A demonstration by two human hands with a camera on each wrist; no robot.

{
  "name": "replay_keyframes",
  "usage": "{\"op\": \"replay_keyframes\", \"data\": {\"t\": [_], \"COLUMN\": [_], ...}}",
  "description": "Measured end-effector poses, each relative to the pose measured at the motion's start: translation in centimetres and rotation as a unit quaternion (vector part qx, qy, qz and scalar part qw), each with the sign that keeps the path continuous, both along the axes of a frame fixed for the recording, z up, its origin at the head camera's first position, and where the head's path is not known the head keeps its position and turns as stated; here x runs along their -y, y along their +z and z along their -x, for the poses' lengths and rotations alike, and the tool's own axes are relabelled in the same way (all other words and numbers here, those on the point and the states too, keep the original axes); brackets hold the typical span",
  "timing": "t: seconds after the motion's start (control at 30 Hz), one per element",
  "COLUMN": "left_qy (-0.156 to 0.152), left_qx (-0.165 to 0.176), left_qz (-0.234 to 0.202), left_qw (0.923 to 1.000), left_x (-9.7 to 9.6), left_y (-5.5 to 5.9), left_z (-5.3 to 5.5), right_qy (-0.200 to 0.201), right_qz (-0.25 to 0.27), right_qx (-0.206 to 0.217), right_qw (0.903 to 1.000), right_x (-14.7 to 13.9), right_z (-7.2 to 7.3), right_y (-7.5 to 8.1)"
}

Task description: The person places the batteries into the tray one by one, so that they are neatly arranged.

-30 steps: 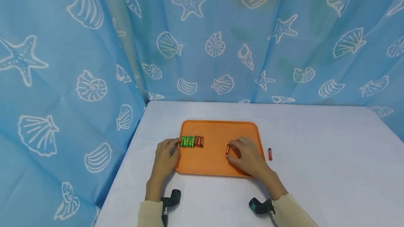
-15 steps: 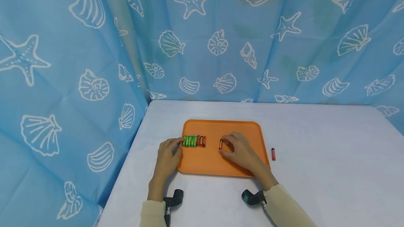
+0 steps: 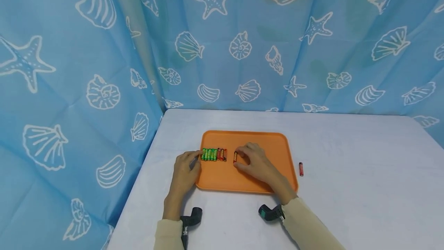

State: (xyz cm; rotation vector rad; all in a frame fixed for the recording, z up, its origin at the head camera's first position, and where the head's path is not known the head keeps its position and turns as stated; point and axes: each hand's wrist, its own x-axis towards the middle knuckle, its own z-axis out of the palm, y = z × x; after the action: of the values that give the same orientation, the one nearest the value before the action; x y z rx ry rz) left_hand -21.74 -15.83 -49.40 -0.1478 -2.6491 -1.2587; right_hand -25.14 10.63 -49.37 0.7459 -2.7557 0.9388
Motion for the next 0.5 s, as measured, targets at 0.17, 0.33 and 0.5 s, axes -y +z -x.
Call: {"op": "replay_keyframes", "data": {"t": [0.17,0.33,0.5], "left_qy": [0.000,-0.004,-0.002], "left_qx": [0.004,-0.006,-0.003], "left_qz": [0.002,0.003,0.002], "left_qw": [1.0000,1.0000,1.0000], "left_x": [-0.1,-0.1,-0.1], "left_y": [0.0,0.0,0.2], "left_z": [0.0,-0.1,-0.1], "right_qy": [0.006,0.007,0.011], "right_qz": [0.003,0.001,-0.003], "right_qx": [0.000,0.008,0.021], "right_qw": [1.0000,0.9999,0.9997], "right_x": [0.6,1.2,1.4], "right_z": [0.3,0.6,1.0], "right_y": [0.2,0.2,0.1]}}
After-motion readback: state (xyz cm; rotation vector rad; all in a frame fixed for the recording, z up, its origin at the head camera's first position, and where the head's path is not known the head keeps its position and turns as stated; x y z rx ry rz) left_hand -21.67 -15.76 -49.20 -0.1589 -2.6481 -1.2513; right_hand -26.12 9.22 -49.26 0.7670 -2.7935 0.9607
